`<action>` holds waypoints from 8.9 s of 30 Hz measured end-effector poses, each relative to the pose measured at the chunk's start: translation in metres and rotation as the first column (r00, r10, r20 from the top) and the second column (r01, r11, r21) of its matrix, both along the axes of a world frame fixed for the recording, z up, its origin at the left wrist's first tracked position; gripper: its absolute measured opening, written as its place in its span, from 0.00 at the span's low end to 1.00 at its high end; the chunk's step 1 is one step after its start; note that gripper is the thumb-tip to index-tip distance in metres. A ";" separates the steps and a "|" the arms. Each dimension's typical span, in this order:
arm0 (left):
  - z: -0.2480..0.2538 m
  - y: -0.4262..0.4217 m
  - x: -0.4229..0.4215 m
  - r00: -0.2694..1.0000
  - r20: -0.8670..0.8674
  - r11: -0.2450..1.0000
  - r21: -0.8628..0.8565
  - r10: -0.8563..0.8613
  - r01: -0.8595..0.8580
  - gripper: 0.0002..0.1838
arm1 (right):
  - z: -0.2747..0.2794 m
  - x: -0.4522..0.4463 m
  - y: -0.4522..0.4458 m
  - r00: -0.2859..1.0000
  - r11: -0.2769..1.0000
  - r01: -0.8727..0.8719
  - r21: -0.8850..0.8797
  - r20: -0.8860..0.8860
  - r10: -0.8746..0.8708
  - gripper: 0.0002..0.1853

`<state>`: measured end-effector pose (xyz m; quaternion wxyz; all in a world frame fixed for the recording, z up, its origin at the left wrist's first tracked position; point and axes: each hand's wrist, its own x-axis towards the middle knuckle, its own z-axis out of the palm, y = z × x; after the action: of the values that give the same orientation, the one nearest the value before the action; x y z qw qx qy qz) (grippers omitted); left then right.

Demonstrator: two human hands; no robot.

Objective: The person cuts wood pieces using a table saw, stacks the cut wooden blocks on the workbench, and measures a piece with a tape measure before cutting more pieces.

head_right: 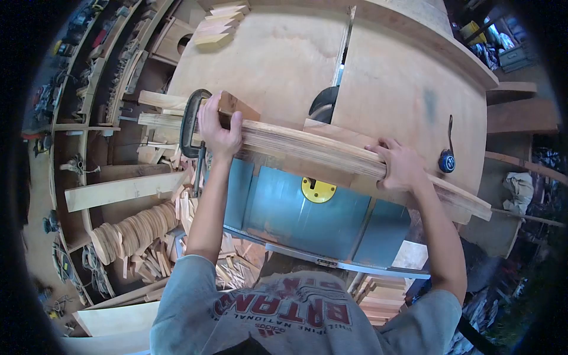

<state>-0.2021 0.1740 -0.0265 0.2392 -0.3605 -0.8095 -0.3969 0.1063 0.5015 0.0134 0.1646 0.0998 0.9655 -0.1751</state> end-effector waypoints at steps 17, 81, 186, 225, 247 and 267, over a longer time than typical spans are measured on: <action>0.014 0.018 -0.012 0.970 0.214 0.985 -0.153 0.115 -0.083 0.24 | 0.001 0.000 -0.003 0.994 0.993 0.073 -0.096 0.086 -0.065 0.49; -0.056 -0.290 0.354 0.644 0.752 0.976 -0.214 0.138 0.040 0.08 | 0.037 0.131 -0.100 0.934 0.872 0.223 -0.435 -0.161 -0.319 0.30; 0.028 -0.018 0.352 0.043 0.711 0.525 0.476 -0.702 0.706 0.08 | 0.075 0.221 -0.218 0.803 0.911 0.250 -0.329 -0.455 -0.385 0.32; 0.053 -0.032 0.339 0.139 0.778 0.485 0.231 -0.612 0.843 0.44 | 0.083 0.281 -0.192 0.863 0.926 0.369 -0.079 -0.342 -0.373 0.18; 0.060 -0.032 0.338 0.129 0.799 0.489 0.223 -0.588 0.843 0.44 | 0.081 0.282 -0.196 0.844 0.923 0.375 -0.087 -0.379 -0.378 0.16; 0.059 -0.032 0.338 0.160 0.785 0.482 0.193 -0.598 0.854 0.46 | 0.083 0.282 -0.197 0.841 0.912 0.396 -0.110 -0.356 -0.408 0.17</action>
<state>0.1360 0.1419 0.0324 -0.4151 -0.5286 -0.5911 -0.4460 0.3884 0.3046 0.0965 -0.0597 0.2624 0.9336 -0.2368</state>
